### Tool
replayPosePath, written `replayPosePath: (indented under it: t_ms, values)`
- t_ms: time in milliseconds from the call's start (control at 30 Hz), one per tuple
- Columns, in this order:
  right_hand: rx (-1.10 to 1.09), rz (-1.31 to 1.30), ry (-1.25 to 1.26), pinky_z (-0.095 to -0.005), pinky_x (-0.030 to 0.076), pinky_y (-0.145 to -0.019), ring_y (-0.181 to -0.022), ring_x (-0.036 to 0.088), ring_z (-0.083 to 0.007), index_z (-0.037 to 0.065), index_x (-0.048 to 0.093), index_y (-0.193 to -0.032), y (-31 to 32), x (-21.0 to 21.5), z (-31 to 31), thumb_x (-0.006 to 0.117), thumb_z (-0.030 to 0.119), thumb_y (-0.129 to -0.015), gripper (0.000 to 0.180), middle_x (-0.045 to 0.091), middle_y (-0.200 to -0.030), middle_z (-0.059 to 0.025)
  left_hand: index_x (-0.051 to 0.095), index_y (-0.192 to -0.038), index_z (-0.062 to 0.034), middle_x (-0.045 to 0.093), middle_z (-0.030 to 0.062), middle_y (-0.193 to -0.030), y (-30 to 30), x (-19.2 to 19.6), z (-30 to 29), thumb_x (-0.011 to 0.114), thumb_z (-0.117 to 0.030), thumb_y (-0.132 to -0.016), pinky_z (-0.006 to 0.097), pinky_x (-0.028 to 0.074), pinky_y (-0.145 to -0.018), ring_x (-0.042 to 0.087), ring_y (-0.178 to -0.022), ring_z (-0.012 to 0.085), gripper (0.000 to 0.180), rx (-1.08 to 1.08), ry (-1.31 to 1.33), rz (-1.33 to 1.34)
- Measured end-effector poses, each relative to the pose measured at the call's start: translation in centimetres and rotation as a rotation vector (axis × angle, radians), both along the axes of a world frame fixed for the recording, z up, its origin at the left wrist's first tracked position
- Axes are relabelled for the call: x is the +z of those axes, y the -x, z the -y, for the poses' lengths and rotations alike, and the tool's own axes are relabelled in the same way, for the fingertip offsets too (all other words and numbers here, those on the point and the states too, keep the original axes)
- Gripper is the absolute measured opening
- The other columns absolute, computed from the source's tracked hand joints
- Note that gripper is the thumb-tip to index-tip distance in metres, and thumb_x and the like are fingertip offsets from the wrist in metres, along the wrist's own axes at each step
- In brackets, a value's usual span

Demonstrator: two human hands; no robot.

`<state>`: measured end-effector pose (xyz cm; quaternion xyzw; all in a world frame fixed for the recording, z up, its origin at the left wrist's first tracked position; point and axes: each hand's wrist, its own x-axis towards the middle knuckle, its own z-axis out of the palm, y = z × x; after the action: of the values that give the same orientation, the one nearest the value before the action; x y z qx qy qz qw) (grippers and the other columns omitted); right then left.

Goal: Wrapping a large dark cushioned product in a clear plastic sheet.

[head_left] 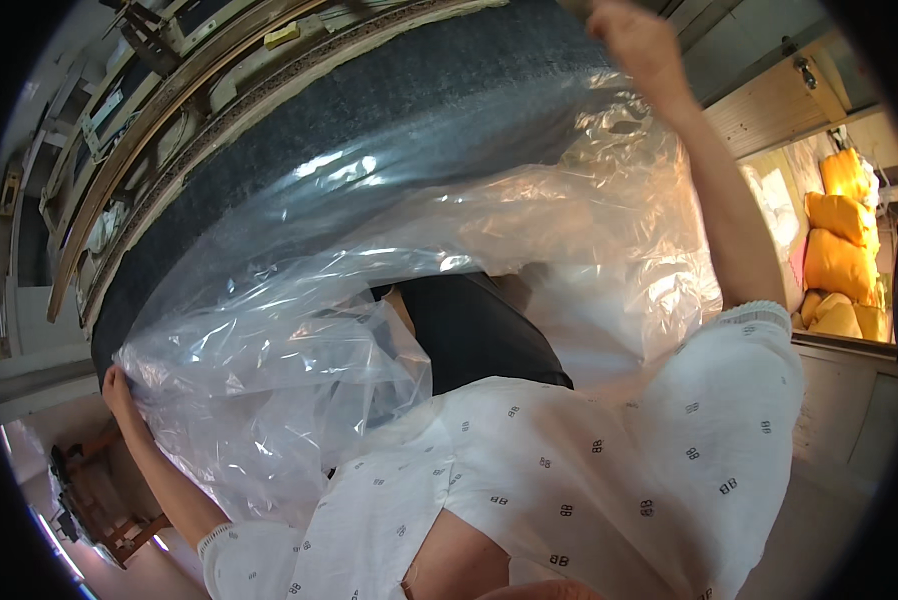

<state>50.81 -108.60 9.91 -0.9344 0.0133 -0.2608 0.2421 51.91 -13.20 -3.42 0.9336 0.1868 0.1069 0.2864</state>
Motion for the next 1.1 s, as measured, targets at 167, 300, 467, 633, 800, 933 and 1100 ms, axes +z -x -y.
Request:
replayPosePath:
  t_ms: [167, 300, 467, 633, 800, 933, 1100]
  values:
    - [-0.005, 0.002, 0.509, -0.035, 0.039, -0.088, -0.105, 0.05, -0.0325, 0.0, 0.053, -0.111, 1.9, -9.1, -1.2, 0.044, 0.042, -0.089, 0.049, 0.051, -0.116, -0.0172, 0.063, -0.089, -0.0017, 0.058, -0.0021, -0.079, 4.1, 0.9, -4.8, 0.054, -0.024, -0.085, 0.021, 0.039, -0.065, 0.049, -0.071, 0.0075, 0.024, 0.025, 0.319, 0.019]
    - [0.172, 0.194, 0.446, -0.0356, 0.035, -0.094, -0.112, 0.047, -0.031, 0.001, 0.051, -0.114, 0.5, -8.3, -0.3, 0.047, 0.029, -0.089, 0.037, 0.043, -0.127, -0.0162, 0.061, -0.09, -0.001, 0.058, -0.0014, -0.08, 0.1, 0.6, -2.0, 0.052, -0.022, -0.087, 0.021, 0.04, -0.067, 0.049, -0.072, 0.0071, 0.023, -0.052, 0.128, -0.051]
    - [0.009, 0.142, -0.279, -0.0323, 0.038, -0.09, -0.099, 0.051, -0.0273, 0.0, 0.052, -0.112, 4.0, -11.0, 7.3, 0.043, 0.0, -0.076, 0.037, 0.05, -0.119, -0.014, 0.06, -0.092, -0.0029, 0.059, 0.0007, -0.083, -2.2, 0.7, -2.4, 0.051, -0.02, -0.088, 0.022, 0.041, -0.068, 0.05, -0.074, 0.0085, 0.019, 0.005, 0.109, 0.084]
    - [0.234, -0.381, 0.144, -0.0365, 0.041, -0.089, -0.104, 0.051, -0.0287, 0.004, 0.054, -0.112, 6.2, -16.5, 9.2, 0.041, -0.004, -0.066, 0.049, 0.051, -0.118, -0.0142, 0.059, -0.093, -0.0049, 0.059, 0.0013, -0.084, -3.4, 0.7, -1.1, 0.053, -0.019, -0.088, 0.023, 0.042, -0.068, 0.052, -0.075, 0.0095, 0.016, 0.014, 0.335, 0.102]
    - [0.29, -0.767, 0.469, -0.0392, 0.047, -0.083, -0.1, 0.055, -0.0302, 0.014, 0.06, -0.109, 5.1, -21.5, 7.3, 0.052, 0.008, -0.068, 0.041, 0.059, -0.104, -0.0134, 0.06, -0.091, -0.0043, 0.059, 0.0012, -0.084, -4.1, 0.8, -0.7, 0.053, -0.017, -0.087, 0.022, 0.043, -0.069, 0.053, -0.075, 0.0093, 0.015, 0.019, 0.113, 0.073]
    - [0.152, -0.993, 0.856, -0.041, 0.05, -0.074, -0.091, 0.06, -0.0272, 0.016, 0.064, -0.097, 6.5, -19.6, 10.6, 0.06, 0.016, -0.071, 0.026, 0.062, -0.093, -0.0093, 0.06, -0.091, -0.0035, 0.059, 0.0013, -0.085, -2.9, 0.7, -1.0, 0.052, -0.017, -0.088, 0.022, 0.043, -0.07, 0.053, -0.075, 0.0095, 0.016, 0.011, 0.314, 0.095]
    - [-0.381, -0.165, 0.563, -0.0389, 0.045, -0.067, -0.079, 0.059, -0.0287, 0.009, 0.054, -0.096, 3.6, -6.8, 16.3, 0.054, 0.027, -0.081, 0.023, 0.06, -0.083, -0.0127, 0.059, -0.093, -0.0022, 0.059, 0.0003, -0.085, -3.0, 1.1, 0.6, 0.051, -0.018, -0.088, 0.021, 0.041, -0.069, 0.051, -0.075, 0.0081, 0.018, -0.006, 0.194, 0.102]
